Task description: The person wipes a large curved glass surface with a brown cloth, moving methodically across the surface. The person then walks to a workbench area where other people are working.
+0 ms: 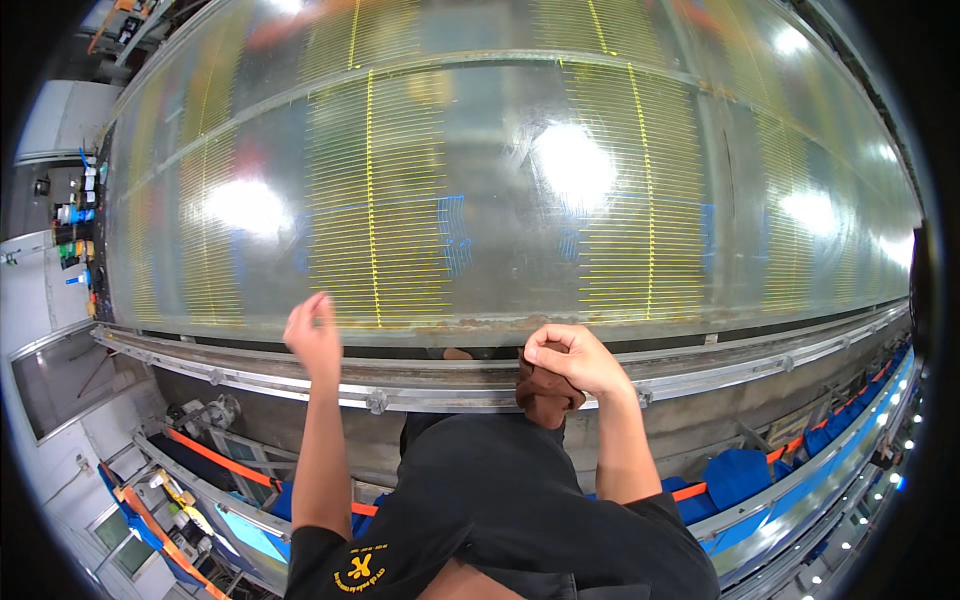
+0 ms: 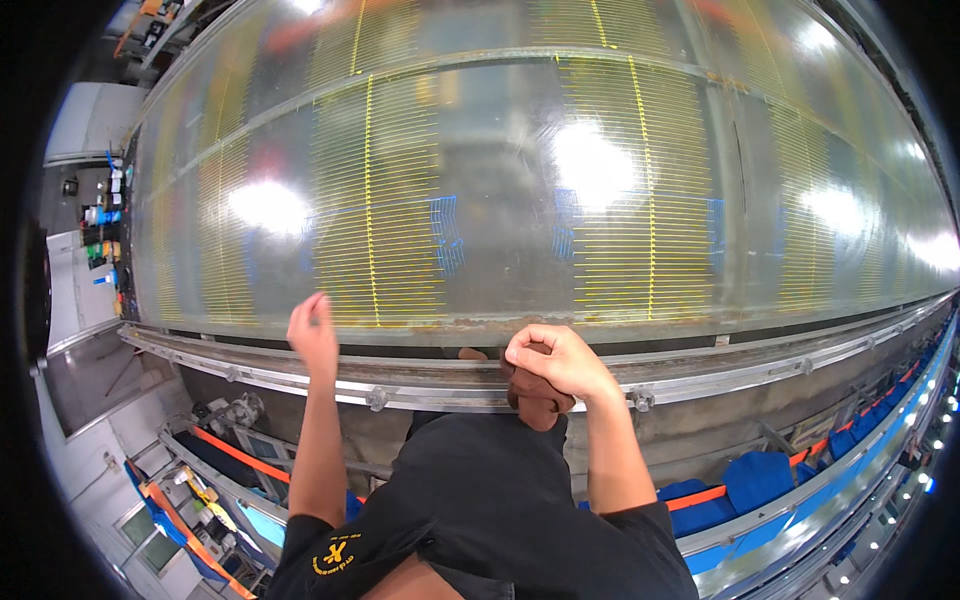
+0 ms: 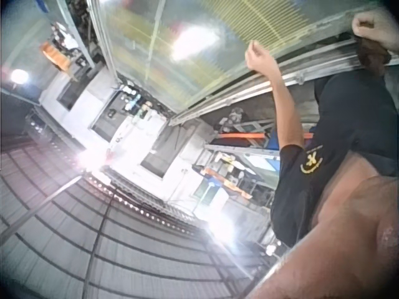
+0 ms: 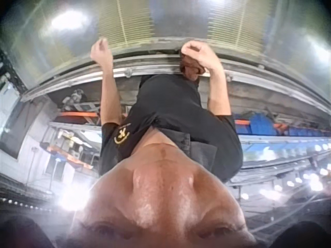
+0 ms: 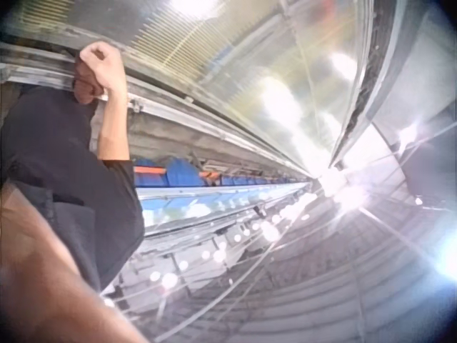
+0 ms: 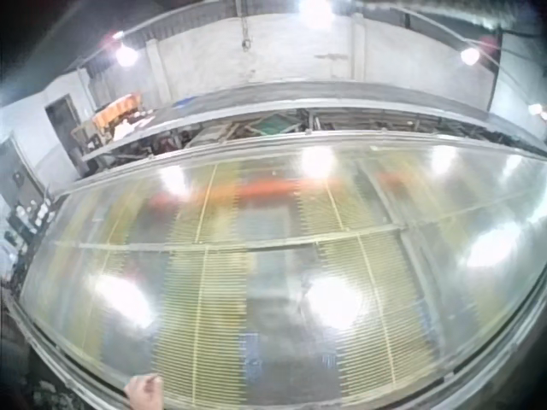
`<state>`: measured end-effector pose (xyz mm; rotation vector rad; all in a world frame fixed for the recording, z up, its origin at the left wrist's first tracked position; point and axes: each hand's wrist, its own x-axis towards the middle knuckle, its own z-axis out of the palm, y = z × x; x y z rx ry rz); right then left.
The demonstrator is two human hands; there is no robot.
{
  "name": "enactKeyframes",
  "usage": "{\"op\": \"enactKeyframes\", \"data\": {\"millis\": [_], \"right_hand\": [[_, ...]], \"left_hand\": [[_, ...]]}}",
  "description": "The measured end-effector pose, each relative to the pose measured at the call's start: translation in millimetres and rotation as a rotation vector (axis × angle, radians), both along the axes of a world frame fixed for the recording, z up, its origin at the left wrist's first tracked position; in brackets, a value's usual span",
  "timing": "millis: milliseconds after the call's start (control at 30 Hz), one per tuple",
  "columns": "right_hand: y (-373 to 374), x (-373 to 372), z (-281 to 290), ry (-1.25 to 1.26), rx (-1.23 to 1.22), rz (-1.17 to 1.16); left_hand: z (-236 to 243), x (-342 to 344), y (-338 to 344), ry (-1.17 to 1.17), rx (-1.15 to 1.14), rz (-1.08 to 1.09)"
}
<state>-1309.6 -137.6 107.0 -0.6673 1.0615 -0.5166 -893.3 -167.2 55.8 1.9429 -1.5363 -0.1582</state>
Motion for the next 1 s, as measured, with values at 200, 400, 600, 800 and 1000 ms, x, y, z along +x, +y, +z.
{"op": "enactKeyframes", "data": {"millis": [200, 400, 600, 800, 1000], "right_hand": [[2.0, -19.8, -35.0, 0.274, -0.134, -0.195], [-11.4, -42.9, -37.8, 0.221, -0.04, -0.252], [-17.8, -44.7, -50.7, 0.151, -0.051, -0.236], [-28.0, -45.1, -57.3, 0.134, -0.016, -0.202], [-35.2, -43.1, -55.7, 0.166, -0.039, -0.162]], "left_hand": [[21.6, -153.6, -160.0, -0.03, 0.126, -0.694], [-3.7, -218.9, -271.2, -0.366, 0.19, -0.846], [-36.5, -229.1, -306.9, -0.494, 0.199, -0.94], [-32.0, -248.4, -313.8, -0.704, 0.28, -0.947], [-21.6, -276.1, -315.8, -0.953, 0.395, -0.948]]}}
